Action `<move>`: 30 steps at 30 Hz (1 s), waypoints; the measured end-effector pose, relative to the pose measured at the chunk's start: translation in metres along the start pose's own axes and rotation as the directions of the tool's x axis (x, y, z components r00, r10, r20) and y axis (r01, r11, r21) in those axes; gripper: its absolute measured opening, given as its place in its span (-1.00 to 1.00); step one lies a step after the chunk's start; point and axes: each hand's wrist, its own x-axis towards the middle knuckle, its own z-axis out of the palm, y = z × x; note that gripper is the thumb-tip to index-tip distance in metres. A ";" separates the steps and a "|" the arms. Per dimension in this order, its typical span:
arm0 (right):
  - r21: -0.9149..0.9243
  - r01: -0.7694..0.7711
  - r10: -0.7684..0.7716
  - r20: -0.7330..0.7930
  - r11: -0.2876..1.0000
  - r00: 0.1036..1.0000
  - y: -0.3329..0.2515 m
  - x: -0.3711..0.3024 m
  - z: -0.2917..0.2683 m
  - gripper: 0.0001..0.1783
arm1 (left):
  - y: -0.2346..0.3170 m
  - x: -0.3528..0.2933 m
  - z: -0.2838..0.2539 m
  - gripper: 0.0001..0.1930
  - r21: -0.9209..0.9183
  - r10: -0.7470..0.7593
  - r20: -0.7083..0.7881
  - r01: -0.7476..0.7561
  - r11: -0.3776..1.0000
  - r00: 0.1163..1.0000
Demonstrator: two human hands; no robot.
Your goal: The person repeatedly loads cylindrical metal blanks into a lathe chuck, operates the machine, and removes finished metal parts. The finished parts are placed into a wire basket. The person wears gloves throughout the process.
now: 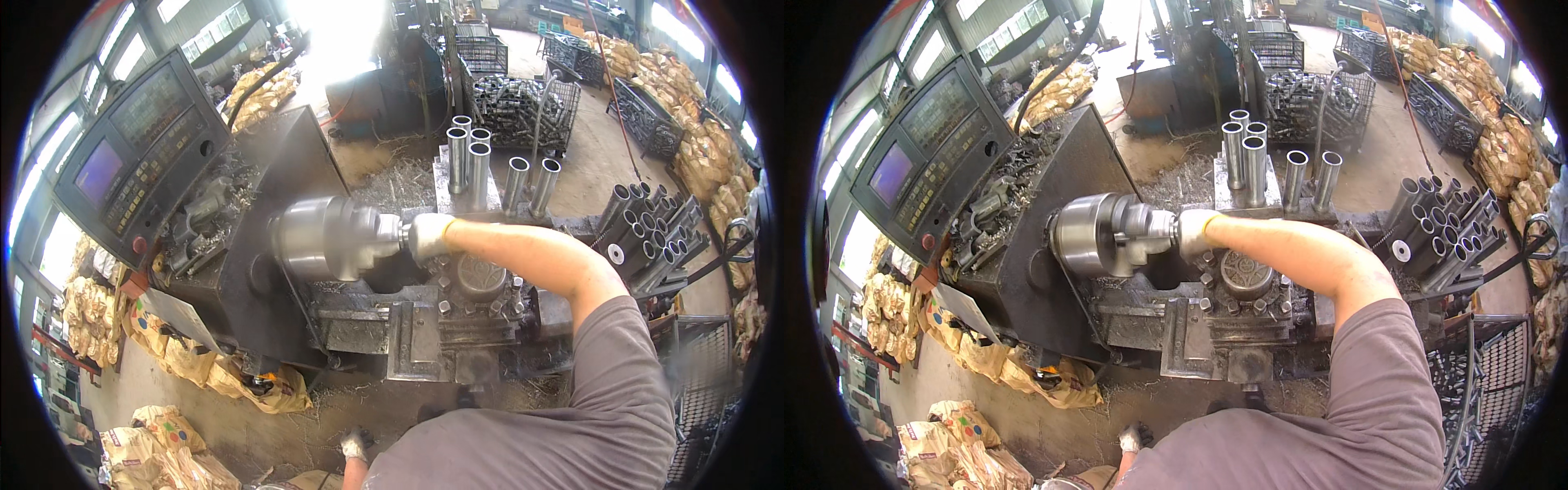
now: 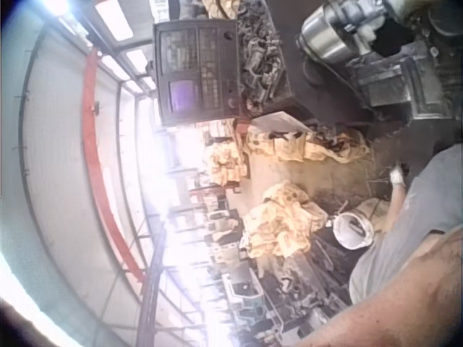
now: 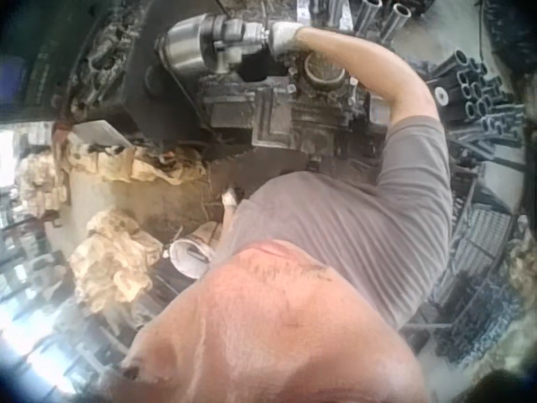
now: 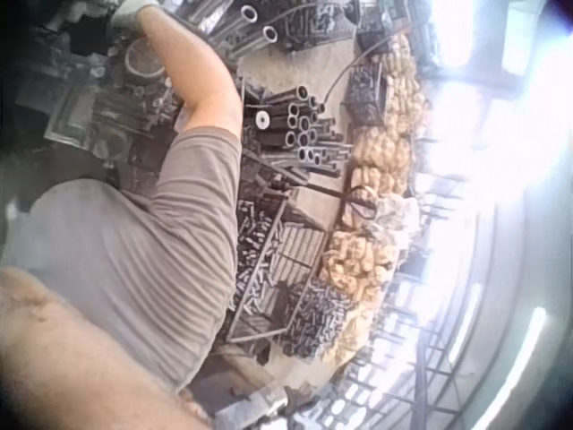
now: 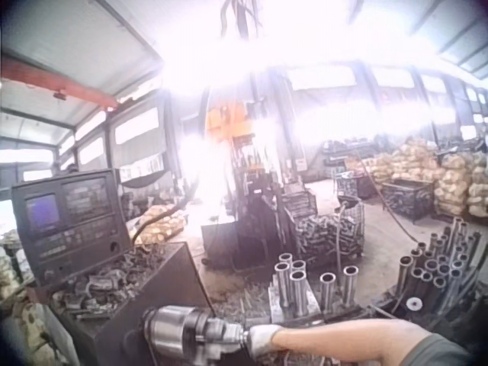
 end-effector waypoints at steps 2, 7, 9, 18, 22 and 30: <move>0.398 0.087 0.064 -0.351 0.913 0.934 -0.030 -0.046 -0.047 -0.56 | -0.019 -0.002 -0.026 -0.80 -0.071 -0.001 -0.041 -0.002 0.997 0.999; 0.295 0.159 0.303 -0.952 0.942 -0.033 -0.040 -0.102 -0.111 -0.55 | -0.021 0.018 -0.006 -0.82 -0.098 0.053 0.006 -0.052 0.994 0.999; 0.598 -0.289 0.565 -0.344 0.748 0.750 0.027 -0.083 -0.085 -0.46 | 0.008 0.014 0.008 -0.82 -0.006 0.101 0.056 -0.101 0.995 0.993; 0.530 -0.133 0.281 -0.209 0.837 0.937 0.014 -0.081 -0.076 -0.15 | 0.102 -0.024 0.057 -0.69 0.380 0.594 0.191 -0.617 0.689 0.781; 0.642 -0.170 0.163 0.070 0.748 0.984 0.010 -0.019 -0.062 -0.23 | 0.207 -0.087 0.112 -0.69 0.362 0.773 0.259 -0.800 0.478 0.579; 0.685 -0.227 -0.044 0.354 0.692 0.934 0.056 0.001 -0.034 -0.30 | 0.316 -0.141 0.155 -0.18 0.534 0.914 0.406 -0.819 -0.210 0.031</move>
